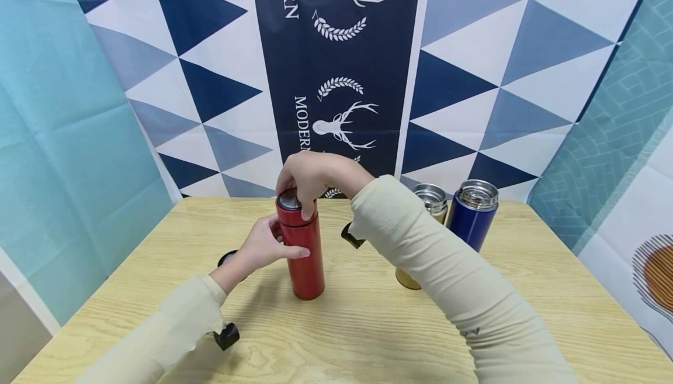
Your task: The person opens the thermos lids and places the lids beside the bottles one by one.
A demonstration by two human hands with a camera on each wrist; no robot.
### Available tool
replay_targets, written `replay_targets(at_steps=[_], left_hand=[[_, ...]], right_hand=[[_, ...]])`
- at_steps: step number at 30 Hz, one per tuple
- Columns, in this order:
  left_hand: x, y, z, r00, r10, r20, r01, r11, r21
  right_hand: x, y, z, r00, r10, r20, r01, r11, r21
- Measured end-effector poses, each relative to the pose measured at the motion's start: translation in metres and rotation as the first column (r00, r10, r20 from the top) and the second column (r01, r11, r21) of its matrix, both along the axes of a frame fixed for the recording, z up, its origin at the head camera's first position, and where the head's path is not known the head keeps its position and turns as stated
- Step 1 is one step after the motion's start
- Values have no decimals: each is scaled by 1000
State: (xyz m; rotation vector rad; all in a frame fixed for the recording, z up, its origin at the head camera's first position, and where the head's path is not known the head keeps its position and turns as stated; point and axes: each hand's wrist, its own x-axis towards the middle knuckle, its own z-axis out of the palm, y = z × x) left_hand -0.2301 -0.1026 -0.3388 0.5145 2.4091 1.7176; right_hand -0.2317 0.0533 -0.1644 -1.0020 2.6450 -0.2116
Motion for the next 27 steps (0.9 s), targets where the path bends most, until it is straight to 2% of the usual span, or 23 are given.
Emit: replay_targets(at_steps=[7,11,14,18,21,27], left_hand=[[0,1,-1,1000,4,12,-4,1000,10],[0,1,0,1000,18,20,-18,1000,6],[1,1,1,999,29,28,-29,1000,4],[1,0,1,999,32,42,-33,999,9],[1,0,1,999,32,43,-33,999,9],[1,1,1,999,26,39,-26,1000,3]], right_hand=[[-1,2,-2,999,-22,43,23,1000,-11],[3,1,-1,996,-80,-36,79,996,-38],[9,-3,0,982,-161,-100,157,986,-51],[16,-10,-2,961,-244,-129,245,970,-12],[18,-13,-4,951,-272,-145,277,961,16],[15,-14,-7,950,-276,-146,282,959,21]])
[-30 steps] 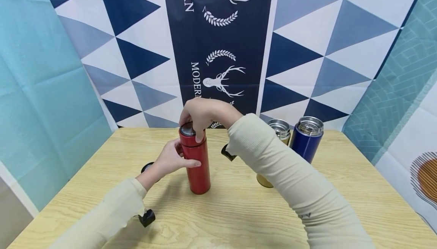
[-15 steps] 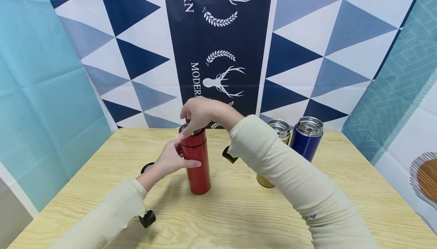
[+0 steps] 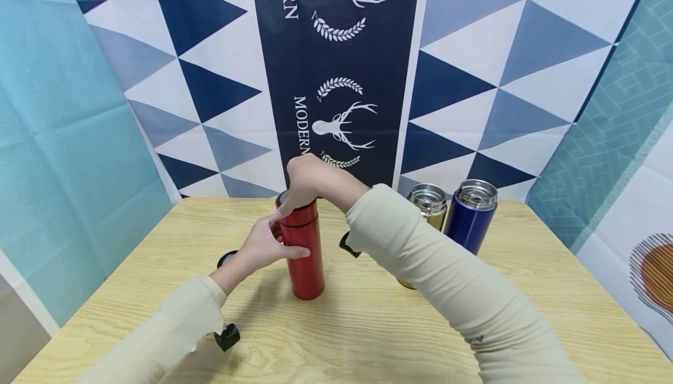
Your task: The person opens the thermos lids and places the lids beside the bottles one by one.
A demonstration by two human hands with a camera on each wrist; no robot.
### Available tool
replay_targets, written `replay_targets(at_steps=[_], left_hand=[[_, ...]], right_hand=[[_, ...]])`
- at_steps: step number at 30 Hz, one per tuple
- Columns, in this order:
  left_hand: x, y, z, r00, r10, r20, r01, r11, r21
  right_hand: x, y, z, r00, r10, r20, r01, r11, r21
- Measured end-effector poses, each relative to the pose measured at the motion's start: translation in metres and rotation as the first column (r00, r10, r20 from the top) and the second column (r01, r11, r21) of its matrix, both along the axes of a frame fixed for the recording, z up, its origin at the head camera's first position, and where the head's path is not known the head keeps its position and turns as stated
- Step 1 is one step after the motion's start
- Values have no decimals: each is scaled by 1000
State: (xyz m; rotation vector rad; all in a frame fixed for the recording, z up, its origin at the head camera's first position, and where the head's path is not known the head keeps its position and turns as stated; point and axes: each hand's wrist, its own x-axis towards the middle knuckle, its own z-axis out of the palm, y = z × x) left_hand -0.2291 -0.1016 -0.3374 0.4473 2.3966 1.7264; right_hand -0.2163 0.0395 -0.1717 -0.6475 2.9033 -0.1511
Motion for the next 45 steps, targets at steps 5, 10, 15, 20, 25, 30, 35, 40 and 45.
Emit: replay_targets(at_steps=[5,10,15,20,25,30,35,40,45], left_hand=[[1,0,1,1000,-4,-5,4,1000,0],[0,1,2,1000,-8,-15,8,1000,2],[1,0,1,1000,-12,-26,12,1000,1],[2,0,1,1000,-14,-26,14,1000,5],[2,0,1,1000,-18,-17,18,1000,9],[1,-1,0,1000,-19,-16,20,1000,11],[1,-1,0,999,-25,-25,26,1000,13],[0,-1,-1,999,-29,-34,29,1000,9],[-1,-1,-1,999,-33,-39,33,999,9]], right_hand=[[-2,1,1,1000,-2,1,2,1000,-9],[-3,3,3,1000,19,0,-19,1000,-7],[-3,2,3,999,44,24,-44,999,-24],[-3,2,3,997,68,39,-67,997,-40],[-2,2,3,994,97,52,-95,994,-45],[-1,3,4,990,120,76,-116,992,-57],[-1,4,5,985,141,103,-134,989,-67],[-2,4,6,981,154,118,-147,987,-66],[-2,6,6,975,187,122,-181,982,-62]])
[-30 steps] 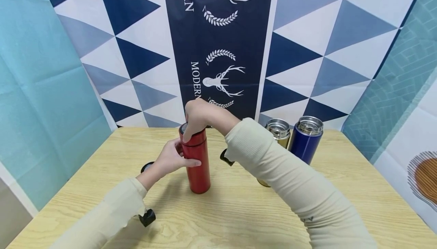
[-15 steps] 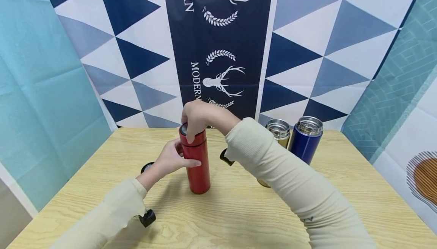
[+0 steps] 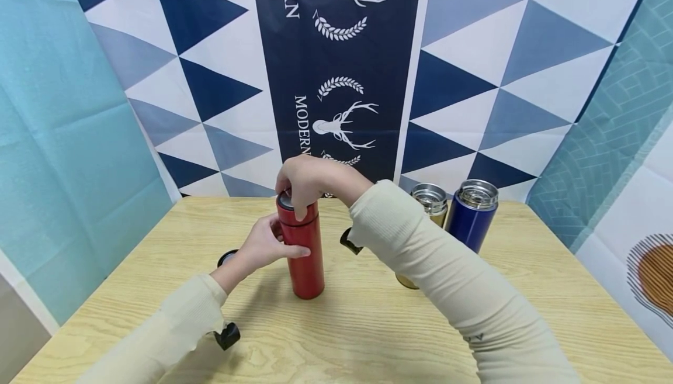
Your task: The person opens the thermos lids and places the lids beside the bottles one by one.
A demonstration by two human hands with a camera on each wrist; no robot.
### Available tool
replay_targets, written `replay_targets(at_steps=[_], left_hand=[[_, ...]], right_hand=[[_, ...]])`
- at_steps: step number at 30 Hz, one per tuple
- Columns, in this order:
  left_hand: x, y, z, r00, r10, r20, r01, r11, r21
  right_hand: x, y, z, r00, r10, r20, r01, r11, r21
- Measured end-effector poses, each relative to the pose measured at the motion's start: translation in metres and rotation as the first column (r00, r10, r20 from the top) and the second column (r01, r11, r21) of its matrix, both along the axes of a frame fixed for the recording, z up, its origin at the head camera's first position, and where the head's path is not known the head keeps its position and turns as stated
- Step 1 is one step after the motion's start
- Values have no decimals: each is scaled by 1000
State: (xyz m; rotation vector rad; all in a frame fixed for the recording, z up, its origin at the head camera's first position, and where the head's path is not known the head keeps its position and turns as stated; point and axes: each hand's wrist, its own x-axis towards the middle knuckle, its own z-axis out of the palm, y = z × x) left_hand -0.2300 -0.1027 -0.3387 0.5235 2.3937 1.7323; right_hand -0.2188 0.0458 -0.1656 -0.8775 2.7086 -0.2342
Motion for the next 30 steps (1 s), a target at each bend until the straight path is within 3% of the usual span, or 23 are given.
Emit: replay_targets(at_steps=[9,21,30], left_hand=[[-1,0,1,1000,-1,-13,1,1000,-10],[1,1,2,1000,14,-5,-14,1000,-22],[0,1,3,999,34,18,-33,999,-34]], right_hand=[[-2,4,0,997,74,7,-74,997,2],[-2,4,-1,999,42,31,-42,999,-2],[0,0,-2,999,34,-18,-34,999,22]])
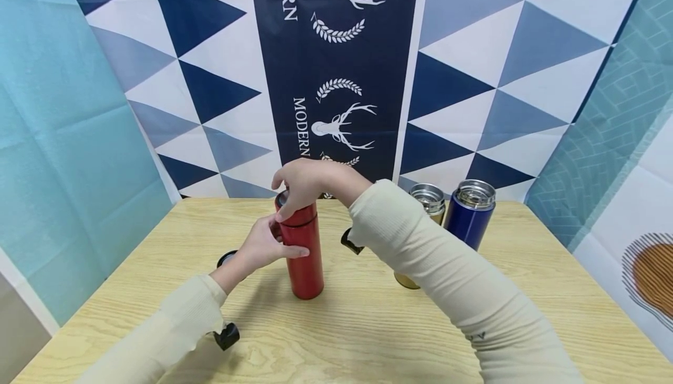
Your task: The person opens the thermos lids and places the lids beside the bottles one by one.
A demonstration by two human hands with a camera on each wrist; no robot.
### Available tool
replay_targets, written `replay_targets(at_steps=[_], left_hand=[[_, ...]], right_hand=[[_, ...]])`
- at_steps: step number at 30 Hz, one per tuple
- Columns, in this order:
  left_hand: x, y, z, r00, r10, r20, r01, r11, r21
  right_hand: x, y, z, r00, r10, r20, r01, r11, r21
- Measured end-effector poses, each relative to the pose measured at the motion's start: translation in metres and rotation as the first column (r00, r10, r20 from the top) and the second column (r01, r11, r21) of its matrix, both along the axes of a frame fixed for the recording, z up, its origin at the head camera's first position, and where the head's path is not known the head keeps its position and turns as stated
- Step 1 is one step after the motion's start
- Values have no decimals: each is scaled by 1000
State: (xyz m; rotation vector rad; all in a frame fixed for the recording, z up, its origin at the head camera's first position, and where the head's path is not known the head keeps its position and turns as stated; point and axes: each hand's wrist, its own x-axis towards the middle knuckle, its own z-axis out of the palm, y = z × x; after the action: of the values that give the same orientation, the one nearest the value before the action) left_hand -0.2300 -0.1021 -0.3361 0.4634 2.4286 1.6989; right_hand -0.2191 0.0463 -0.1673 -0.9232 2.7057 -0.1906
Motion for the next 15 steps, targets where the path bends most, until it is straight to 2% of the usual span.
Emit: replay_targets(at_steps=[7,15], left_hand=[[1,0,0,1000,-3,-4,3,1000,13],[1,0,0,1000,-2,0,2,1000,17]], right_hand=[[1,-5,2,994,-70,-80,75,995,59],[1,-6,0,985,-139,-99,142,989,32]])
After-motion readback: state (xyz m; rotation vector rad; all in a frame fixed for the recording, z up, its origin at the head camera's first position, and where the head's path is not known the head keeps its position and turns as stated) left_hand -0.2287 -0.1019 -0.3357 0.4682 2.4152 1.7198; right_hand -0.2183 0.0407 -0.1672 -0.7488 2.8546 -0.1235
